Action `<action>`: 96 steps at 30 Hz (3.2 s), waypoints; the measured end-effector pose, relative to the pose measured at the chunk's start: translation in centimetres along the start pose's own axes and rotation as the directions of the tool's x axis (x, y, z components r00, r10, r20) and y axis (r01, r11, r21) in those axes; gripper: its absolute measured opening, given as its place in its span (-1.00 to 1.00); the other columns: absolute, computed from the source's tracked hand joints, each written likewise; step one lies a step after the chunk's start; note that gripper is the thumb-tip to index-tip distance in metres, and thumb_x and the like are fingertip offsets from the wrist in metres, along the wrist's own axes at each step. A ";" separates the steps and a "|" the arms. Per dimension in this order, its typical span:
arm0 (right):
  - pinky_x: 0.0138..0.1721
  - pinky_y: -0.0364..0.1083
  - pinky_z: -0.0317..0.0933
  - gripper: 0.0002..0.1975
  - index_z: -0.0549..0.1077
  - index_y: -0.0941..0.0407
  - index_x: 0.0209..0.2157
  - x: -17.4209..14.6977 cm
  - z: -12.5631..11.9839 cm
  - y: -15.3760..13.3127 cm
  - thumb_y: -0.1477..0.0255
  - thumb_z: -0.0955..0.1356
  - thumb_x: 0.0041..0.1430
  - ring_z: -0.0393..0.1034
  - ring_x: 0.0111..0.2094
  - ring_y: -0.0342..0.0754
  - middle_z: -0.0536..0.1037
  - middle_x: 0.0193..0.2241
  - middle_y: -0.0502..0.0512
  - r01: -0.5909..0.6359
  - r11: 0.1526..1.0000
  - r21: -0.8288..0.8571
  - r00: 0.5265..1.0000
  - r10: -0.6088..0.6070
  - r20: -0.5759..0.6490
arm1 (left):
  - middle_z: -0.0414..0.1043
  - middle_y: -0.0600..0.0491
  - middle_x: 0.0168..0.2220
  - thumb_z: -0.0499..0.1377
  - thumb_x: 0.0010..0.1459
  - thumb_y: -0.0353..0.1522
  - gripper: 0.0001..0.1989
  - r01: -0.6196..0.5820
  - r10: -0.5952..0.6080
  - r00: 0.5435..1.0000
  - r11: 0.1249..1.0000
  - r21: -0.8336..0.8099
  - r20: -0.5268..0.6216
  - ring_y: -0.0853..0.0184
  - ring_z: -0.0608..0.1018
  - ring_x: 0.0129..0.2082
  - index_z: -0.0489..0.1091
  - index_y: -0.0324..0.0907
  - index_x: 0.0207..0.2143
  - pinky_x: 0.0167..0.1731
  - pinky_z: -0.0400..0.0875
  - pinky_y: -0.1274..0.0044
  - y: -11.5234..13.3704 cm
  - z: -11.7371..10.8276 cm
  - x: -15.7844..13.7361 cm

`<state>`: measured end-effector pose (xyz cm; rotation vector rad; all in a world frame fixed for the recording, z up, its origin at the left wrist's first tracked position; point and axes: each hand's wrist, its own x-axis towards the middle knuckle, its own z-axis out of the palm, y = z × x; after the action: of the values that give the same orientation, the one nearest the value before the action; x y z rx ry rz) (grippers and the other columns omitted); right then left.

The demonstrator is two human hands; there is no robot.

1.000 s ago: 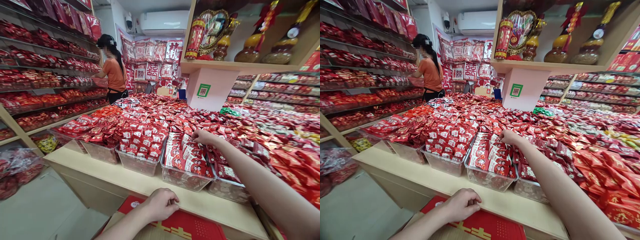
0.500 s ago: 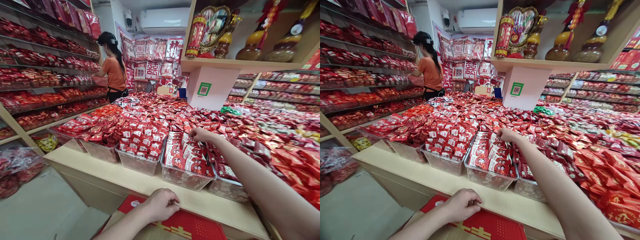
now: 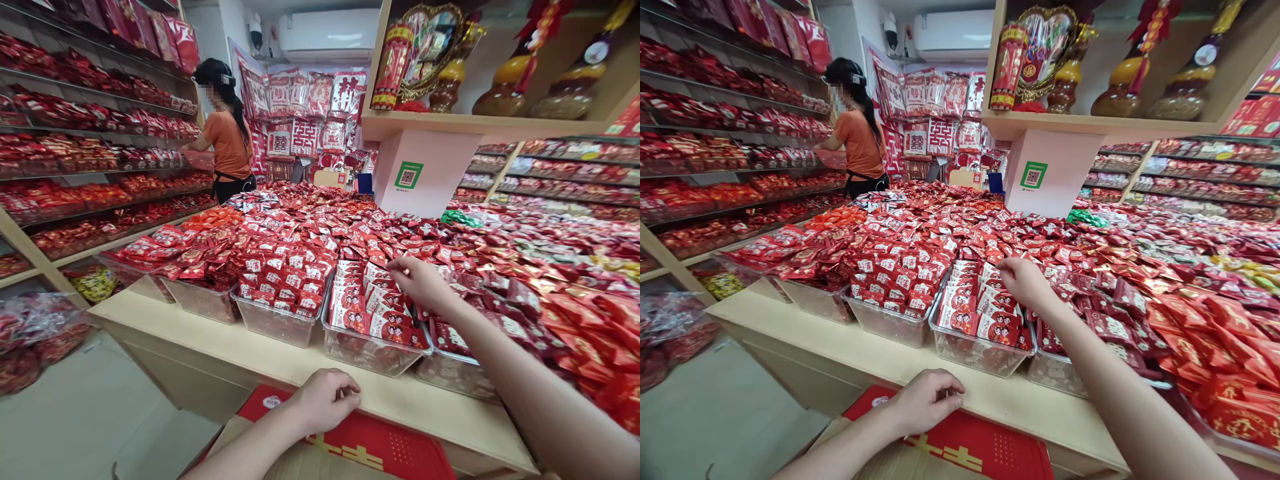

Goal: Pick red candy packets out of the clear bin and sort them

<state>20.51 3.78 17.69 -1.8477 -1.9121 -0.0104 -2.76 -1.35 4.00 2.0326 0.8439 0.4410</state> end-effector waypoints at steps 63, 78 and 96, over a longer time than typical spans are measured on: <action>-0.42 -0.13 0.13 -0.65 0.22 0.07 -0.31 -16.1 12.4 -4.9 0.25 0.37 -0.13 0.22 -0.46 -0.13 0.35 -0.48 -0.04 -0.267 0.236 0.934 0.963 0.091 0.252 | 0.19 0.13 -0.62 0.15 -0.08 -0.11 -0.62 0.077 -0.197 0.968 0.824 -0.562 -0.157 0.49 0.22 -0.57 0.21 -0.28 -0.55 -0.53 0.10 0.60 0.6 0.7 0.5; -0.39 -0.13 0.14 -0.85 0.26 0.09 -0.37 -15.7 10.9 -4.3 0.39 0.32 -0.02 0.24 -0.43 -0.11 0.37 -0.45 -0.02 -0.204 0.491 0.847 0.979 0.123 0.164 | 0.25 0.09 -0.57 0.00 0.00 -0.02 -0.53 0.151 -0.238 0.970 0.759 -0.634 -0.053 0.46 0.30 -0.56 0.30 -0.30 -0.40 -0.60 0.15 0.61 1.3 0.0 0.5; -0.25 -0.04 0.26 -0.58 0.24 0.04 -0.12 -15.7 10.8 -3.6 0.41 0.37 -0.08 0.31 -0.17 -0.02 0.38 -0.12 0.13 -0.368 -0.026 0.929 0.909 0.202 0.366 | 0.26 -0.04 -0.16 0.21 -0.11 -0.40 -0.49 -0.078 0.017 0.991 0.873 -0.481 -0.131 0.33 0.41 -0.22 0.17 -0.20 -0.05 -0.18 0.29 0.49 1.0 0.6 0.5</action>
<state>13.20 -7.78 3.90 -1.0452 -0.8488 1.3199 -1.69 -1.74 4.51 1.5701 0.6716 0.7350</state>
